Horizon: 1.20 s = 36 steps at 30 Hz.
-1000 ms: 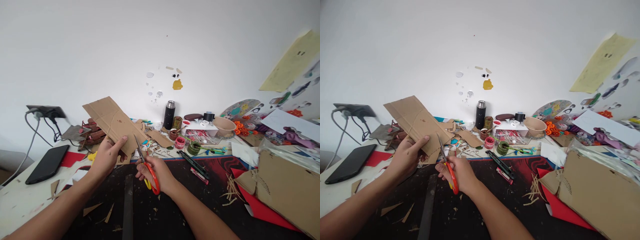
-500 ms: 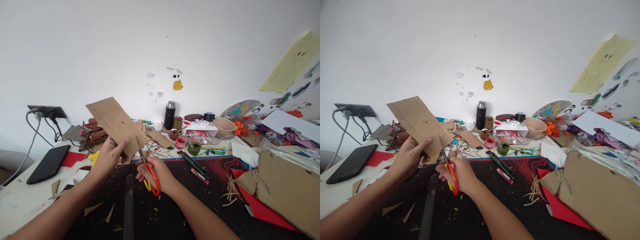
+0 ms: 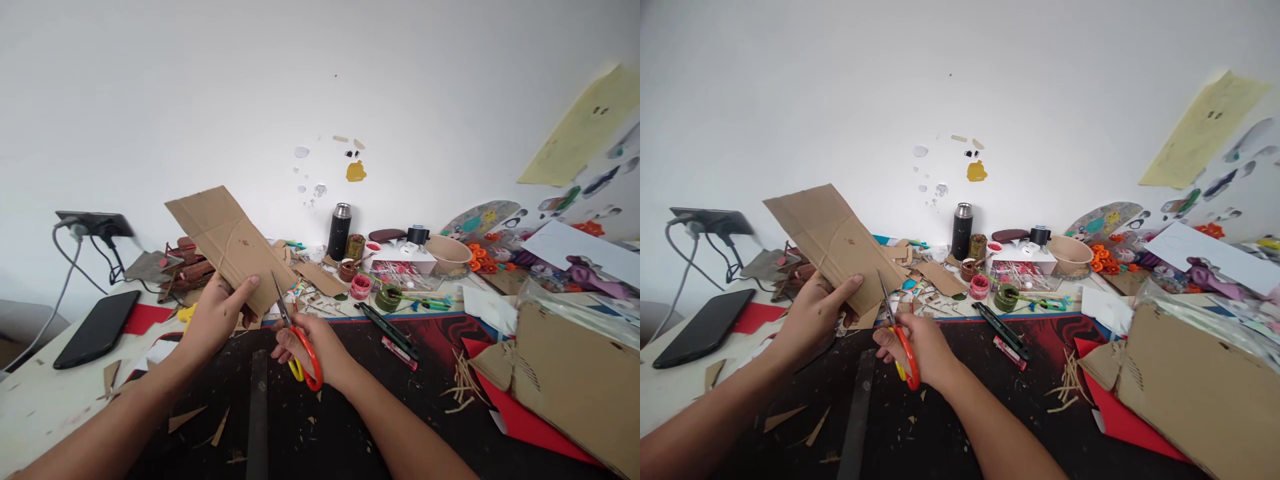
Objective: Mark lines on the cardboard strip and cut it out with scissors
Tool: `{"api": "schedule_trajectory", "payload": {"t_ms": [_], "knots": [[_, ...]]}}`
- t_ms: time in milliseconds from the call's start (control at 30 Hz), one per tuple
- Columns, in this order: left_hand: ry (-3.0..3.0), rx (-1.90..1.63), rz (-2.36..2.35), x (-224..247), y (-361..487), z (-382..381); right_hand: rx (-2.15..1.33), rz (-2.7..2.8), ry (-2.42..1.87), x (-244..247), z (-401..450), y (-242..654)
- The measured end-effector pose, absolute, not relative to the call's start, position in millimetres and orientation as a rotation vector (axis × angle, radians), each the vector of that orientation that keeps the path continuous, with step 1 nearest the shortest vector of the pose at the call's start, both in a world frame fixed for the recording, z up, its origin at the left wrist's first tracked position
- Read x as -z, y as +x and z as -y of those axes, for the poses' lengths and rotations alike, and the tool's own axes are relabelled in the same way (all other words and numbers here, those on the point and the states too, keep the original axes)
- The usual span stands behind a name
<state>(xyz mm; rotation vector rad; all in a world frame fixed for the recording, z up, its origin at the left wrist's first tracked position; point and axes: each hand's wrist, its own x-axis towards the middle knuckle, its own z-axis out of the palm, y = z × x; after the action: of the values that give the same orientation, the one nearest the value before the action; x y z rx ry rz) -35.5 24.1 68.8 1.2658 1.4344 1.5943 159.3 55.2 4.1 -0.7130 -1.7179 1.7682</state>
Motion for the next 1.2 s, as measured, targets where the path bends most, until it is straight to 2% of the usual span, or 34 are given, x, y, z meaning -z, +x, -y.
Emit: {"api": "schedule_trajectory", "payload": {"t_ms": [467, 800, 1067, 1200], "knots": [[1.228, -1.554, -1.418, -66, -32, -28, -1.753, 1.744, -0.758, 4, -58, 161], [1.103, -1.613, -1.336, -64, -33, -31, -1.82, 1.689, -0.669, -11, -54, 161], [1.176, -1.615, -1.368, -65, -34, -29, -1.875, 1.702, -0.595, 4, -60, 162], [1.152, -1.605, -1.342, -66, -31, -29, -1.822, 1.696, -0.692, 6, -59, 161]]}}
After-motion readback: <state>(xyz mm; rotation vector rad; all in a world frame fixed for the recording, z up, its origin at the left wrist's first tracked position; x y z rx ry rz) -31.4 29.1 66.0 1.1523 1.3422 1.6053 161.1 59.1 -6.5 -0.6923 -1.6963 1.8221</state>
